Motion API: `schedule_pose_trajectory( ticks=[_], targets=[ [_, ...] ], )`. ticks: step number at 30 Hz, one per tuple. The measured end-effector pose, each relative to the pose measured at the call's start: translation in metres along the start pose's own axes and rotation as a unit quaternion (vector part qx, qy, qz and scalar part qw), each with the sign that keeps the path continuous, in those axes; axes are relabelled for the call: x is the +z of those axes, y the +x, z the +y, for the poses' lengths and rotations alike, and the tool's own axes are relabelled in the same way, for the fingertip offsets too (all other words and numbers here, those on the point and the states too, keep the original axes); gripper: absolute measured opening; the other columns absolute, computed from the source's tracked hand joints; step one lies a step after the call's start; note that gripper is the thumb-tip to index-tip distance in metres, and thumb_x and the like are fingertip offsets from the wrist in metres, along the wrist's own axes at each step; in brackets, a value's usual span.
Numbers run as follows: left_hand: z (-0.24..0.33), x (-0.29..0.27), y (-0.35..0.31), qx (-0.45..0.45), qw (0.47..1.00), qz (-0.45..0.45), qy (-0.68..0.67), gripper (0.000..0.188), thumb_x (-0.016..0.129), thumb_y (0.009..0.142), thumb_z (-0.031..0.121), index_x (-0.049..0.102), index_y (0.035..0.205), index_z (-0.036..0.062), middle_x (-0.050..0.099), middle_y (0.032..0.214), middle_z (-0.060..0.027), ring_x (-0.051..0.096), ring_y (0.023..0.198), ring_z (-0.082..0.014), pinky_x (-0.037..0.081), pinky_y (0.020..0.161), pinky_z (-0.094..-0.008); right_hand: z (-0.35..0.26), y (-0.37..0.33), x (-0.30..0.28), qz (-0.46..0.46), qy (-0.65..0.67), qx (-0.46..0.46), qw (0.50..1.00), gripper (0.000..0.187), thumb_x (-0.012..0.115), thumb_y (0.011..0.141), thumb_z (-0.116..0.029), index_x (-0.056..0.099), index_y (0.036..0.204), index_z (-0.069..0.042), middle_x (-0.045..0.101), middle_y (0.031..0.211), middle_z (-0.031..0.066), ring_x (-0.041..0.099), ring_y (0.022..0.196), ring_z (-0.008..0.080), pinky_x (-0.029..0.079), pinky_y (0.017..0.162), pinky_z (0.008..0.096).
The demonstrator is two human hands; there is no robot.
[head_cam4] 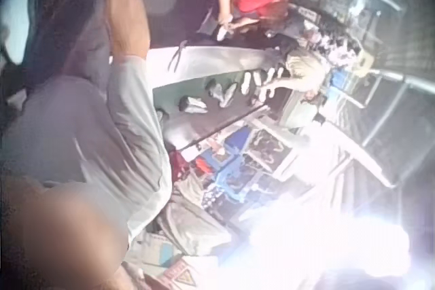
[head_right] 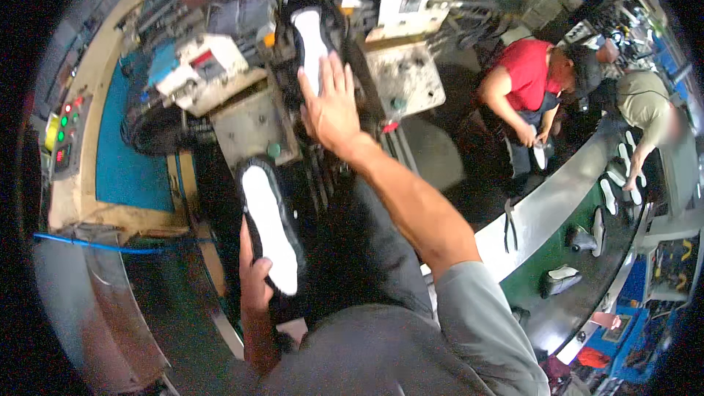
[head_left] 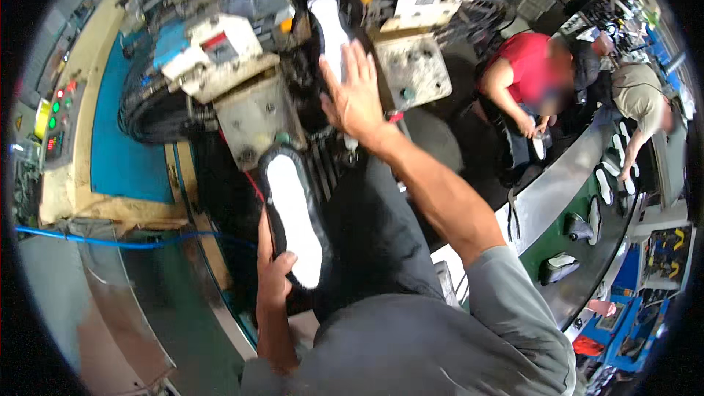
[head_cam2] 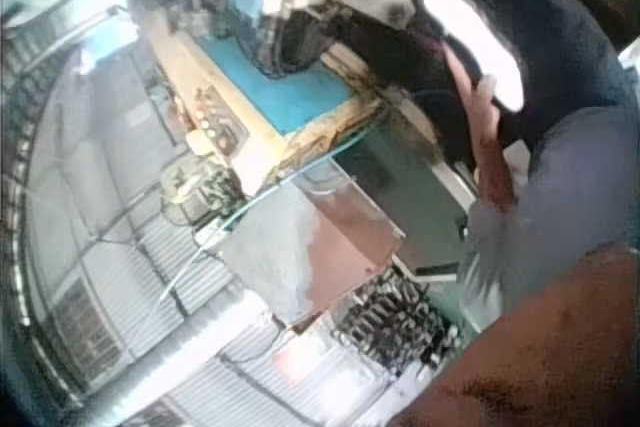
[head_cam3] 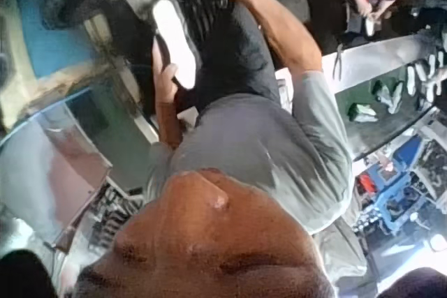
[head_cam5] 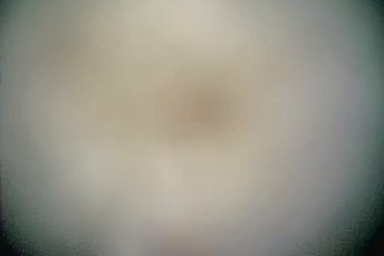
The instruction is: Manually assemble shoe components using industrial machinery and tools on a production line.
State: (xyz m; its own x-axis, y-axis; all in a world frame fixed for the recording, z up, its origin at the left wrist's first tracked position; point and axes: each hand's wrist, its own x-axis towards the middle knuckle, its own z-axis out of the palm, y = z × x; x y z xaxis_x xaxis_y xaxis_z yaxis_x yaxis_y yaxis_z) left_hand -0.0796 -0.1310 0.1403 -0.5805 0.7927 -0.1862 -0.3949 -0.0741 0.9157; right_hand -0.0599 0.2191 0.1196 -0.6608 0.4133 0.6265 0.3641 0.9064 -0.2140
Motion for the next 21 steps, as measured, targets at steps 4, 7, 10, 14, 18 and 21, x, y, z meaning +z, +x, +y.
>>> schedule_pose_trajectory(
  ticks=[4, 7, 10, 14, 18, 21],
  targets=[
    [-0.01, -0.002, 0.028, 0.067, 0.993, -0.007, 0.1, 0.111, 0.067, 0.075, 0.0, 0.018, 0.175, 0.0041, 0.04, 0.17, -0.0154, 0.041, 0.156, -0.0287, 0.033, 0.128, -0.0414, 0.021, 0.039, 0.021, 0.011, -0.021, 0.007, 1.0, 0.077, 0.078, 0.09, -0.029, 0.052, 0.16, -0.011, 0.036, 0.164, 0.0397, 0.028, 0.157, 0.0562, 0.024, 0.129, 0.0665],
    [-0.01, -0.007, 0.037, 0.111, 0.934, 0.021, 0.338, 0.113, 0.069, 0.073, -0.004, 0.02, 0.175, 0.0047, 0.041, 0.17, -0.0159, 0.042, 0.155, -0.0283, 0.033, 0.128, -0.0413, 0.031, 0.073, 0.038, 0.013, -0.047, 0.006, 0.999, 0.076, 0.078, 0.092, -0.033, 0.051, 0.161, -0.012, 0.038, 0.164, 0.0379, 0.03, 0.157, 0.0546, 0.026, 0.129, 0.0645],
    [-0.021, -0.024, 0.05, 0.181, 0.863, 0.034, 0.47, 0.116, 0.089, 0.074, 0.002, 0.026, 0.171, 0.0065, 0.041, 0.163, -0.0277, 0.046, 0.148, -0.0439, 0.04, 0.121, -0.0515, 0.041, 0.108, 0.054, 0.017, -0.052, 0.008, 0.998, 0.079, 0.08, 0.09, -0.031, 0.051, 0.161, -0.013, 0.04, 0.164, 0.0357, 0.033, 0.156, 0.0523, 0.029, 0.128, 0.0619],
    [-0.014, -0.036, 0.092, 0.364, 0.702, -0.003, 0.613, 0.105, 0.097, 0.076, 0.015, 0.036, 0.162, 0.0073, 0.044, 0.148, -0.0357, 0.059, 0.119, -0.058, 0.054, 0.099, -0.0619, 0.053, 0.14, 0.067, 0.046, -0.068, 0.003, 0.997, 0.074, 0.077, 0.085, -0.032, 0.059, 0.155, -0.013, 0.044, 0.159, 0.0371, 0.034, 0.155, 0.0539, 0.028, 0.127, 0.0671],
    [-0.01, -0.044, 0.117, 0.373, 0.646, -0.005, 0.666, 0.094, 0.095, 0.082, 0.024, 0.041, 0.156, 0.0021, 0.057, 0.139, -0.0267, 0.067, 0.11, -0.0434, 0.057, 0.097, -0.0528, 0.045, 0.141, 0.062, 0.052, -0.071, 0.013, 0.996, 0.079, 0.079, 0.083, -0.033, 0.057, 0.157, -0.013, 0.045, 0.159, 0.0357, 0.035, 0.154, 0.0532, 0.03, 0.128, 0.0642],
    [-0.016, -0.045, 0.125, 0.315, 0.694, 0.014, 0.647, 0.086, 0.093, 0.085, 0.026, 0.047, 0.151, -0.0031, 0.068, 0.121, -0.0215, 0.068, 0.111, -0.031, 0.058, 0.093, -0.0476, 0.049, 0.143, 0.057, 0.037, -0.095, 0.017, 0.995, 0.08, 0.08, 0.083, -0.032, 0.056, 0.158, -0.013, 0.045, 0.16, 0.0351, 0.035, 0.154, 0.0526, 0.03, 0.128, 0.0629]
  ],
)
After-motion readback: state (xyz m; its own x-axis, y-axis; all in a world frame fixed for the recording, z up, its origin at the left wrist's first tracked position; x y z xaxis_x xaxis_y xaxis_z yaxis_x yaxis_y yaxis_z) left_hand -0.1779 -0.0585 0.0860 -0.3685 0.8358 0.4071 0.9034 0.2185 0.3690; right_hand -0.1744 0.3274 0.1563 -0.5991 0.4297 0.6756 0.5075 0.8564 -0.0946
